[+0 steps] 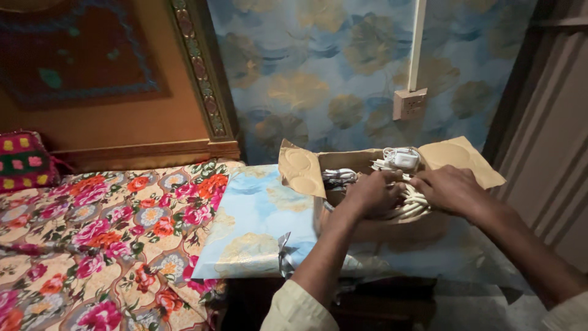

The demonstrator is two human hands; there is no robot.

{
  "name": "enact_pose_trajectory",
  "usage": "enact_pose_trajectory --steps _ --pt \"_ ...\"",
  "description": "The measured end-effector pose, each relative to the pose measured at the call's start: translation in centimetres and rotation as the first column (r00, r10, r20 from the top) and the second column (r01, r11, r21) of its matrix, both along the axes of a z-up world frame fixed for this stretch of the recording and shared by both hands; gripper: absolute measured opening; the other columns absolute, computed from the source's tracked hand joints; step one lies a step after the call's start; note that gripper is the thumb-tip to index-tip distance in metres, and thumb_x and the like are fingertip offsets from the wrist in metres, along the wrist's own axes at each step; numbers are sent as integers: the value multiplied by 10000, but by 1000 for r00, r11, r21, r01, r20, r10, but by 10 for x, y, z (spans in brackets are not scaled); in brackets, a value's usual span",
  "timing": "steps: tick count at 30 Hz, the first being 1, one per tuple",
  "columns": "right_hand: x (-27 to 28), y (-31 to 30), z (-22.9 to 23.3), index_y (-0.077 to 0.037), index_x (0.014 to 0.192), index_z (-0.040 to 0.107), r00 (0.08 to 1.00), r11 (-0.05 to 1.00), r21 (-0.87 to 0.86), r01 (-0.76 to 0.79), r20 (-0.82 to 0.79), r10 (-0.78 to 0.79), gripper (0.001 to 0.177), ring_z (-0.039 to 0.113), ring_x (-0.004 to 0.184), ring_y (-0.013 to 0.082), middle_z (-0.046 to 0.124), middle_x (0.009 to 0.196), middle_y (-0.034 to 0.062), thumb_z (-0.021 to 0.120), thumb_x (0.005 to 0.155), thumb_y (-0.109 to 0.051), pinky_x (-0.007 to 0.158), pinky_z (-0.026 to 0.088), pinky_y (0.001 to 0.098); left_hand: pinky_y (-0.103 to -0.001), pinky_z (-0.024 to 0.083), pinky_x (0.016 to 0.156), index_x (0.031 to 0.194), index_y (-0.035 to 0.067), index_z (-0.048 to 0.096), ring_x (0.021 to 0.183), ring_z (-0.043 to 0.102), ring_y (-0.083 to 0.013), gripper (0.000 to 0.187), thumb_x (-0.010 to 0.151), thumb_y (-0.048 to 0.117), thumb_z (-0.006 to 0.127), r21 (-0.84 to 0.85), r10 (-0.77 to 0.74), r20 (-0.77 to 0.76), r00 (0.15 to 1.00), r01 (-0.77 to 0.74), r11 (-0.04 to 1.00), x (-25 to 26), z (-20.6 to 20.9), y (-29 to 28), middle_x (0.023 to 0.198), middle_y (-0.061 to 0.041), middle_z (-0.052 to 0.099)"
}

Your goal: The person organizes various electronic accessories by hand. They coil a white power cord and place it into a cardboard box, then handle several white chargers and a black adapter, arranging them inside the box.

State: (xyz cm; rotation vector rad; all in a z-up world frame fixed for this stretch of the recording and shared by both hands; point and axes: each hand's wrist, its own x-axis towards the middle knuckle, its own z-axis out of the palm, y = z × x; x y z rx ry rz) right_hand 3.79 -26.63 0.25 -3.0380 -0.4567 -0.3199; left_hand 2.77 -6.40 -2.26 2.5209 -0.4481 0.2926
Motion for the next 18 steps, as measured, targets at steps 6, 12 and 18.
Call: enact_pose_trajectory --steps 6,12,18 --pt "-1 -8 9 -172 1212 762 1000 917 398 11 -7 -9 403 766 982 327 790 1060 146 601 956 -437 908 573 452 -545 506 1002 1457 281 553 1156 659 -450 522 1000 529 512 -58 -98 -26 995 96 994 25 -8 13 1209 -184 727" --pt "17 -17 17 -150 1266 745 989 862 502 -66 145 -8 406 750 1034 328 774 1118 163 654 942 -375 937 576 437 -515 496 949 1293 154 686 1103 686 -390 460 958 439 553 -3 -119 15 993 119 993 35 -9 16 1164 -191 737" --pt "70 -8 23 -99 1334 644 981 861 476 -179 154 119 534 683 1184 330 697 1297 166 759 857 -308 976 538 451 -396 555 936 1307 23 643 1065 741 -310 437 1013 330 543 -482 34 201 979 68 873 48 27 37 1144 -208 751"
